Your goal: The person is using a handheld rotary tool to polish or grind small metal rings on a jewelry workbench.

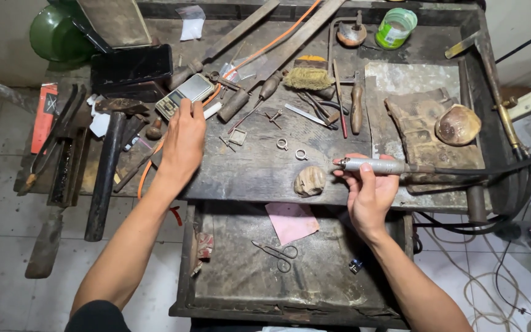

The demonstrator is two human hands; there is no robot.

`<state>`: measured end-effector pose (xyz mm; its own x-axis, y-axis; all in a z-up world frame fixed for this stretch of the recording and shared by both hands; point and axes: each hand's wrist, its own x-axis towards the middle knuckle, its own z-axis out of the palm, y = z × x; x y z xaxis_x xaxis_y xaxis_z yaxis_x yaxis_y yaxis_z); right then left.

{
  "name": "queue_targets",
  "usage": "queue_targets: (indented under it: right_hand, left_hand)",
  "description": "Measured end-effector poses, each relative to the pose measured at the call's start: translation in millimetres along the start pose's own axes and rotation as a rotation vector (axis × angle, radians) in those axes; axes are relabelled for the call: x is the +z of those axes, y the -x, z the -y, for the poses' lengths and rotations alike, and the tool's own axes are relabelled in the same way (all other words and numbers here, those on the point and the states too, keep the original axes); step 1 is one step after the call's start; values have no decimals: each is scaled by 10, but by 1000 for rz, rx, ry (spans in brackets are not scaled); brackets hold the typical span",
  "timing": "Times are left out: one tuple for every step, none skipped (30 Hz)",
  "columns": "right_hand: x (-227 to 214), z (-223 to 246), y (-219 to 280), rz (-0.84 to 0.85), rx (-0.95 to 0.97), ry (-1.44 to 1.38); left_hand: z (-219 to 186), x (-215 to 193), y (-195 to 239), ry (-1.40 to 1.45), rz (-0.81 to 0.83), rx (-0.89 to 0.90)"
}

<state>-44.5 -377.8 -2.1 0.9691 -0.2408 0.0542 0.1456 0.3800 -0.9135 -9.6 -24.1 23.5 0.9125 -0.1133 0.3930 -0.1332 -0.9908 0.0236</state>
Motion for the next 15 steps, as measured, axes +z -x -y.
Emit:
queue_targets:
  right_hand:
    - [5,5,-3,-1,0,-2]
    - [10,10,-8,-1,2,-5]
    - [16,13,-8,-1,6,-8]
    - [9,1,-8,-2,7,-9]
    - [1,-10,-11,-1,3,-10]
    - [-7,-22,-15,-1,-1,-10]
    - [-11,-25,-18,-2,-1,-10]
    - [-15,-30,-21,-3,-2,-8]
    - [-25,-32,-19,-5,-1,-4]
    - [-15,-24,-20,-6,0,-3]
    - [-8,-15,-15,-5,1,-3]
    - [-1,-6,-9,-3,2,-2]
    - [-16,-27,-16,-2,3,-2]
    - [-32,-46,-22,-1,5,-8]
    - [-46,-64,-29,0,6,-14]
  left_hand:
    - [8,6,6,-1,0,1]
    - [16,13,10,-28,42,30]
    - [27,17,20,-54,85,59]
    - [57,15,5,-56,86,60]
    - [87,14,-12,-80,24,115]
    - [116,13,-28,-103,-39,170]
    - [161,33,-45,-104,-39,172]
    - [207,53,-62,-135,-108,164]
    - [247,76,-71,-165,-176,156]
    - [291,35,-58,-164,-175,156]
    - [332,-6,-32,-99,-131,77]
    - [375,-49,-5,-34,-87,-2]
    - [379,-162,-2,-34,-86,-4]
    - [382,-277,1,91,16,-122]
    - [387,-393,1,216,117,-240]
